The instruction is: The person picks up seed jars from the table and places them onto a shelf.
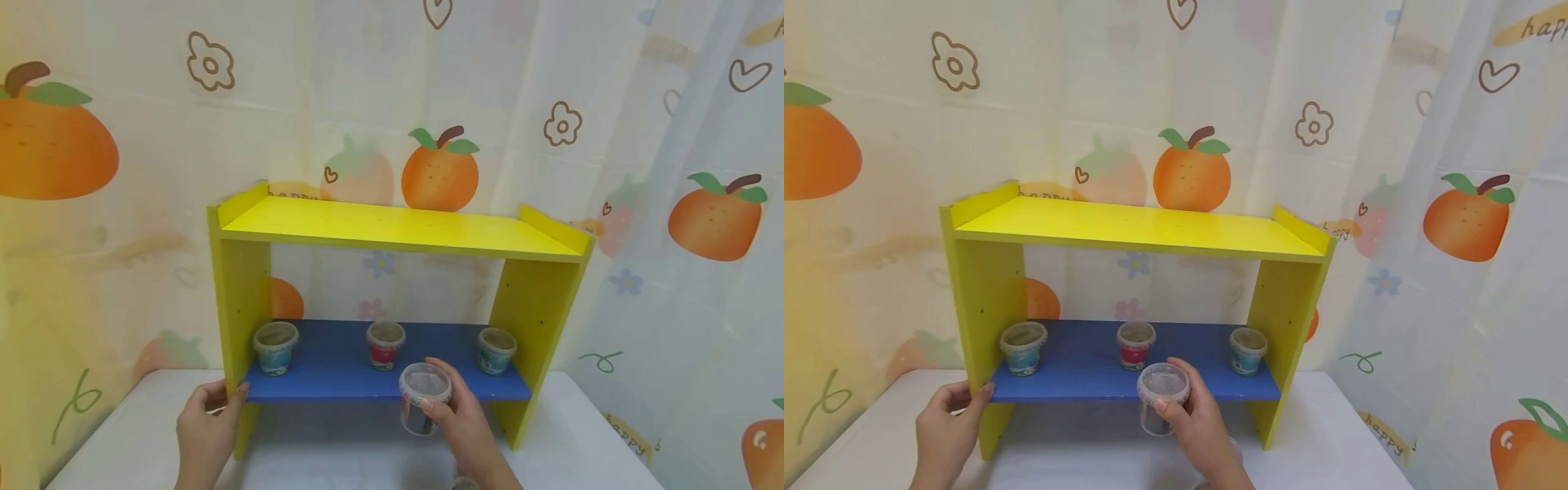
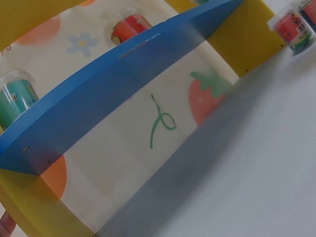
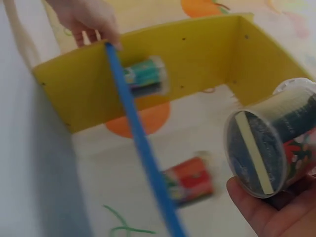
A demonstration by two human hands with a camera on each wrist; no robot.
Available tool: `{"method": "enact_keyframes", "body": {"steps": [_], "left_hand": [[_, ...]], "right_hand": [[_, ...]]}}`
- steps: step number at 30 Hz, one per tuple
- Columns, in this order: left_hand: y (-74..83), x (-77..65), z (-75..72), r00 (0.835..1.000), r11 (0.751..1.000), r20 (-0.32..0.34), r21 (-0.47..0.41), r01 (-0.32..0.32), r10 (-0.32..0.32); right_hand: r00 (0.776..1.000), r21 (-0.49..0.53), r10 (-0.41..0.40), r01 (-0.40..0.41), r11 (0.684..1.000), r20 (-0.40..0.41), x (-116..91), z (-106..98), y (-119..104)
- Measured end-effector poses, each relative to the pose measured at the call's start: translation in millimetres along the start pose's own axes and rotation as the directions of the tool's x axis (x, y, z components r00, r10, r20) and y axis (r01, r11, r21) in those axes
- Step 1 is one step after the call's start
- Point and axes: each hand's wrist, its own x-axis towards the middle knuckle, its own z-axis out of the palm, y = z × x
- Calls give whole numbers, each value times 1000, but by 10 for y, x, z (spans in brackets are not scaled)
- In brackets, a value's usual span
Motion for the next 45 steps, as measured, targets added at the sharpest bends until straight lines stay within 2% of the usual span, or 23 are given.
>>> {"method": "enact_keyframes", "body": {"steps": [4, 9, 13, 18, 23, 28, 32, 39, 43, 45], "left_hand": [[3, -4, -10, 1000, 1000, 6, -8, -4, 4], [10, -2, -15, 1000, 1000, -5, -4, -17, 17], [-2, 7, -12, 999, 999, -12, -5, -34, 34], [-21, -1, -17, 999, 999, -17, -1, -46, 46], [-14, -5, -26, 999, 999, -18, 3, -40, 40], [-3, -2, -22, 999, 999, -17, 1, -32, 32], [-4, 1, -13, 999, 999, -23, -1, -36, 36], [-17, 3, -7, 999, 999, -26, -3, -37, 37], [-14, -3, -1, 999, 999, -26, -1, -37, 37], [-10, -5, 0, 999, 999, -26, -3, -41, 41]], "right_hand": [[993, -72, -75, 69, 995, -93, -14, -121, -222], [971, -169, -188, 163, 972, -146, -5, -288, -522], [954, -256, -233, 181, 950, -190, 2, -446, -762], [919, -381, -323, 222, 898, -225, 11, -628, -1045], [879, -438, -405, 270, 857, -250, 69, -751, -1345], [858, -481, -429, 259, 838, -284, 198, -886, -1607], [865, -521, -385, 178, 835, -321, 382, -1017, -1757], [916, -541, -243, 34, 840, -319, 710, -1225, -1912], [932, -569, -154, -65, 820, -329, 817, -1258, -2005], [934, -597, -122, -110, 795, -335, 872, -1269, -2046]]}}
